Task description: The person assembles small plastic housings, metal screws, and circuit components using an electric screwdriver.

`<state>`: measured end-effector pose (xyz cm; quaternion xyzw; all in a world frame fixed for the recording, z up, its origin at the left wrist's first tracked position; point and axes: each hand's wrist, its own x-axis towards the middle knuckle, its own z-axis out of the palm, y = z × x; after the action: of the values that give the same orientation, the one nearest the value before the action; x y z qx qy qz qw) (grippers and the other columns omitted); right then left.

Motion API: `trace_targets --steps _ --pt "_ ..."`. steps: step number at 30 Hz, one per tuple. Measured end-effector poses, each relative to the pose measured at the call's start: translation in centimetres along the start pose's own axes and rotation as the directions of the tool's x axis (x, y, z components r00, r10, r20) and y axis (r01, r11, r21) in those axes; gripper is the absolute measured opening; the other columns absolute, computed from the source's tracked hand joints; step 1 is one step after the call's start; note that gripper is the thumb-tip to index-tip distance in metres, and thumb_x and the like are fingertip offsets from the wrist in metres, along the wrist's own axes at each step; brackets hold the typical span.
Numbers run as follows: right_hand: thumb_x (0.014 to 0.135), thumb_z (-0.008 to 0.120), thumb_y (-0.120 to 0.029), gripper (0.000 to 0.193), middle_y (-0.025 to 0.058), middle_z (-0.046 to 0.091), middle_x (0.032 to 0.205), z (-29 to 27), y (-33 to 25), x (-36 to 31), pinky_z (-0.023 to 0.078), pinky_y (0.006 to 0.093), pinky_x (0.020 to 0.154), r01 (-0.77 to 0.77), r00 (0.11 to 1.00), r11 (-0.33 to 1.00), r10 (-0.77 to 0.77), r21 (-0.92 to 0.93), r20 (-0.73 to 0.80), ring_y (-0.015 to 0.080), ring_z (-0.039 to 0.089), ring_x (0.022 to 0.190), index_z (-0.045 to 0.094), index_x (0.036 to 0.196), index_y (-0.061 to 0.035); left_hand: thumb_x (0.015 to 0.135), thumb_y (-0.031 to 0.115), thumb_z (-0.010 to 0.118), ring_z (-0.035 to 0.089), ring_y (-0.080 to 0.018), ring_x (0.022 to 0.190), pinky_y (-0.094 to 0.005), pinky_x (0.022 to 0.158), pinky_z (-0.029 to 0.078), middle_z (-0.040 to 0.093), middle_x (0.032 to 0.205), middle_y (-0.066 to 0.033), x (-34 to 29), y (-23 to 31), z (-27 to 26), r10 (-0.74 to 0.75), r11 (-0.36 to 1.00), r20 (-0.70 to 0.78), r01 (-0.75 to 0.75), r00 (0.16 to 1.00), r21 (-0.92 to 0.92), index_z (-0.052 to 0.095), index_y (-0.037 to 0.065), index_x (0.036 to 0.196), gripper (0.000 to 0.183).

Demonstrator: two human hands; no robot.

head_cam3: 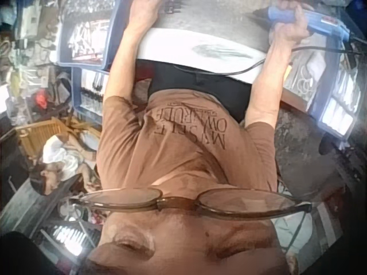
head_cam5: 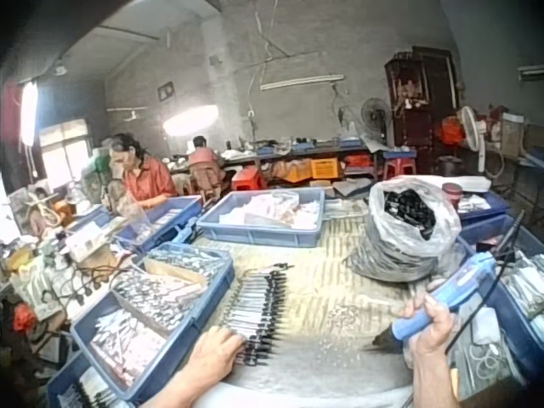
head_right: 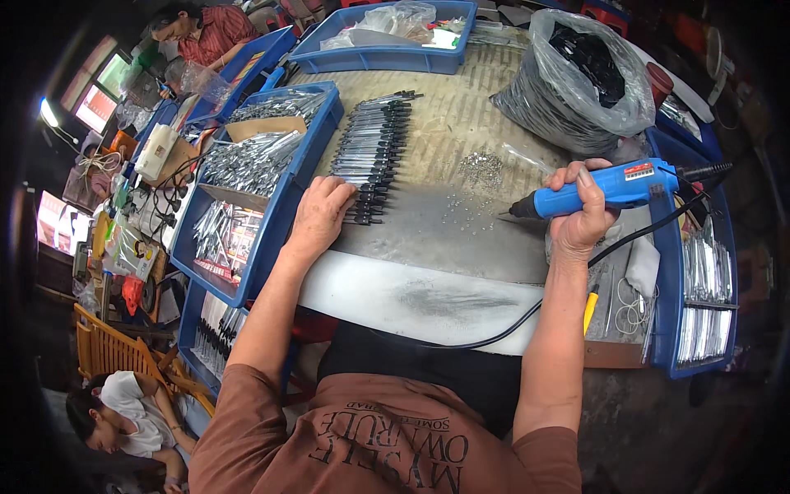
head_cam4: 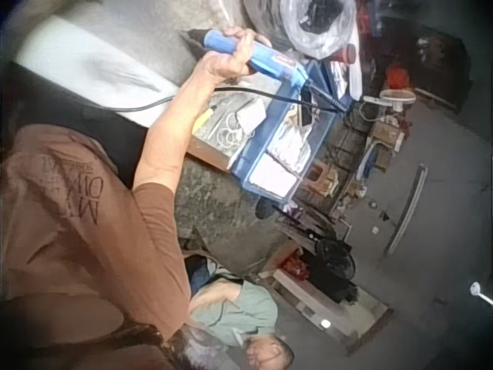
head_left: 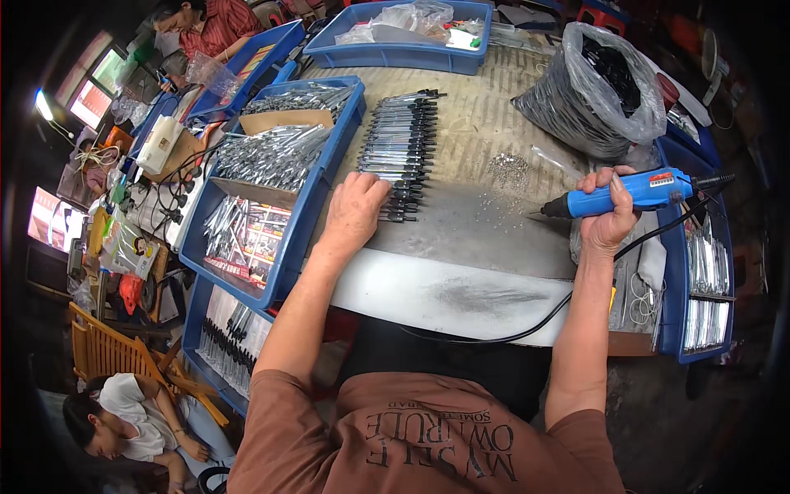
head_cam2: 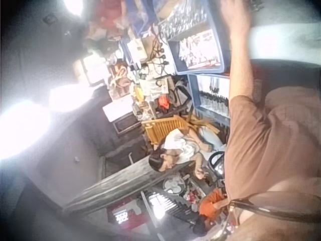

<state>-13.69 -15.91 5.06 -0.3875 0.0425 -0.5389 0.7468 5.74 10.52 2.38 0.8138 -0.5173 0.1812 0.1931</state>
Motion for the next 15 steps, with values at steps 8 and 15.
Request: trace_targets --steps 8,15 --pt "0.07 0.056 -0.008 0.026 0.0093 0.047 0.067 0.49 -0.16 -0.14 0.042 0.0339 0.056 0.021 1.0 0.999 -0.021 -0.034 -0.002 0.0201 0.048 0.056 0.044 0.092 -0.0014 0.072 0.004 0.055 0.049 -0.0246 0.087 -0.0346 0.072 0.039 0.053 0.089 -0.0062 0.16 -0.51 0.17 0.031 0.996 0.104 -0.039 0.994 0.08 0.054 0.007 0.088 0.016" --pt "0.07 0.055 -0.008 0.025 0.0091 0.047 0.067 0.36 -0.18 -0.17 0.042 0.0338 0.056 0.016 1.0 1.0 -0.016 -0.021 0.001 0.02 0.049 0.056 0.045 0.092 -0.0022 0.071 -0.001 0.05 0.048 -0.0232 0.088 -0.0328 0.071 0.037 0.053 0.092 -0.0053 0.05 -0.68 0.4 0.072 0.989 0.106 -0.085 0.992 0.124 0.053 0.008 0.09 0.021"
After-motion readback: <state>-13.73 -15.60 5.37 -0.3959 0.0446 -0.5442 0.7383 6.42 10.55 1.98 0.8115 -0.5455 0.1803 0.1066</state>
